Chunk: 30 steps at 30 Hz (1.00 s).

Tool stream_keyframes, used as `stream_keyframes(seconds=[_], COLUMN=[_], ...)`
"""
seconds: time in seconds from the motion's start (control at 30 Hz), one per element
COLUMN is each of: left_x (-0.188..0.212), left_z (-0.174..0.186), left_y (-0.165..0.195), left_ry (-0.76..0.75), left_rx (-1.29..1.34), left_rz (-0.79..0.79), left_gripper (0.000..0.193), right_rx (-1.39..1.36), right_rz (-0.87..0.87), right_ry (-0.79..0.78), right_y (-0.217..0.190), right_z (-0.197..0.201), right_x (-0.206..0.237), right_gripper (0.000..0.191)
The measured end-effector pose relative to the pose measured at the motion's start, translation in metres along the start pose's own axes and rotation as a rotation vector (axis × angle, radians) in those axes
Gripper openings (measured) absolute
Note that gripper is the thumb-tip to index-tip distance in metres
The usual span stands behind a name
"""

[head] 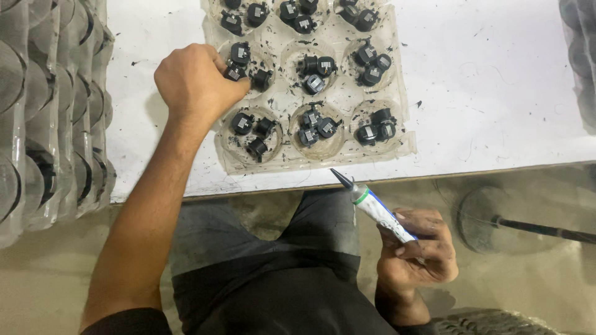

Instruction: The person sits at a workbench and applies adhesive from a squeeze tube to small black electrical components arranged in a plastic tray, picking each component by hand, dispensing adhesive onto it, and placing it back in the tray. At one point the person retrieves a tube from a cardboard box on the floor before resuming application.

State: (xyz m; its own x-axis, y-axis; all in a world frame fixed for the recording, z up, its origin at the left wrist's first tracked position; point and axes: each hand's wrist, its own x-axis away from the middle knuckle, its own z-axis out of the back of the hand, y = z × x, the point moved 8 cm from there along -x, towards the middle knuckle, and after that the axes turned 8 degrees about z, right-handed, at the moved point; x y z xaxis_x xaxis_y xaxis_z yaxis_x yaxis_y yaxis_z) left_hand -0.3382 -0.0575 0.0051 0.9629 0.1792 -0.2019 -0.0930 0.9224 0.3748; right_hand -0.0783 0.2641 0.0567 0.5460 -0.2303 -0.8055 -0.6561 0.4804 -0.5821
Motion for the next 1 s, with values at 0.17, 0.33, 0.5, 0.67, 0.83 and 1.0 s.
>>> stream_keyframes(seconds=[0.17, 0.33, 0.5, 0.67, 0.83, 1.0], left_x=[-0.012, -0.016, -0.008, -0.007, -0.015, -0.014], left_z=[-0.028, -0.026, -0.013, -0.041, -0.055, -0.02], left_y=[-0.014, -0.008, 0.014, 0.058, 0.076, 0.086], left_ry=[-0.135, -0.137, -0.08, -0.182, -0.249, -0.245], left_rx=[-0.162, -0.207, -0.002, 0.035, 0.007, 0.068], left_rz=[0.087, 0.079, -0.101, -0.384, -0.477, -0.526], left_gripper=[0.053, 0.065, 0.044, 0.036, 0.034, 0.052], right_rx=[0.02, 0.037, 0.031, 0.057, 0.024, -0.087], right_rz=[0.022, 0.021, -0.034, -0.067, -0.125, -0.171], right_ry=[-0.004, 0.013, 0.02, 0.03, 0.063, 0.08], right_y=[0.008, 0.01, 0.012, 0.01, 0.015, 0.026], right_z=[0.003, 0.001, 0.003, 0.003, 0.008, 0.007], right_x=[0.0, 0.002, 0.003, 0.007, 0.02, 0.029], right_gripper=[0.036, 0.038, 0.041, 0.04, 0.039, 0.038])
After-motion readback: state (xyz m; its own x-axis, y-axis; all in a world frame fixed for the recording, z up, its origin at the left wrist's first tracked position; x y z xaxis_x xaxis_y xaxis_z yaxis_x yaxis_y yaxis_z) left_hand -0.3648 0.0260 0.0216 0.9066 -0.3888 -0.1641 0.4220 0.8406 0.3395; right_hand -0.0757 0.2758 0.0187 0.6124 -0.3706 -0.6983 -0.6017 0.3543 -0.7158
